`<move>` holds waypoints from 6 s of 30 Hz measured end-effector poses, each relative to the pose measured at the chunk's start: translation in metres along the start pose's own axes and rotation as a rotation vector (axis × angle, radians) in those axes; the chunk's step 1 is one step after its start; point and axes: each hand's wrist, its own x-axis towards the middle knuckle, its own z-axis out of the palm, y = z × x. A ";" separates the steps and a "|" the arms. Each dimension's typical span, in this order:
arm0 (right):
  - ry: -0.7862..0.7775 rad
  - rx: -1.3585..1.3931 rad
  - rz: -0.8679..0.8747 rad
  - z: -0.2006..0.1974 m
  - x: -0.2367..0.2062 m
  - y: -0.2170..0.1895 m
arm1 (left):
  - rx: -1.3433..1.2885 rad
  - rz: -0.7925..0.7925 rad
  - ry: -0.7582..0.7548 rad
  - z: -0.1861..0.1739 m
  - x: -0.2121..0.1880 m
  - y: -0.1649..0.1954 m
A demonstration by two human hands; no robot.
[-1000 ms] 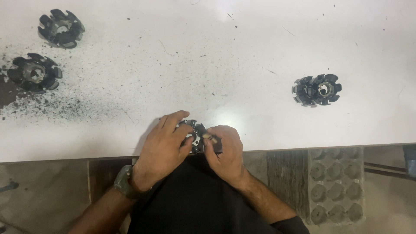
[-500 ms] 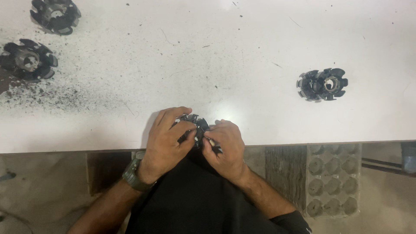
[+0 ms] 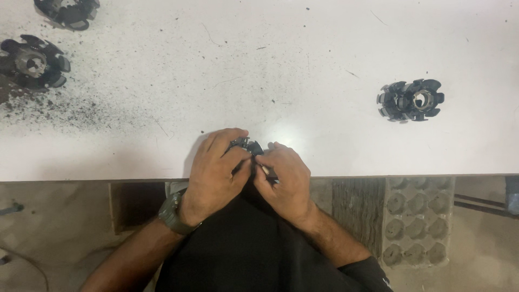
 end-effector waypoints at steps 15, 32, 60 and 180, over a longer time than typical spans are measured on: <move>0.016 0.022 -0.042 0.002 -0.004 0.002 | -0.043 -0.058 0.067 0.012 -0.003 -0.008; 0.054 0.001 -0.069 -0.007 0.002 -0.004 | 0.040 -0.029 0.056 -0.002 -0.001 -0.010; 0.002 0.015 -0.202 0.003 -0.013 0.017 | 0.038 -0.046 -0.229 -0.023 0.011 -0.005; 0.012 -0.059 0.009 -0.024 0.016 0.023 | 0.092 -0.058 0.008 0.028 0.034 0.003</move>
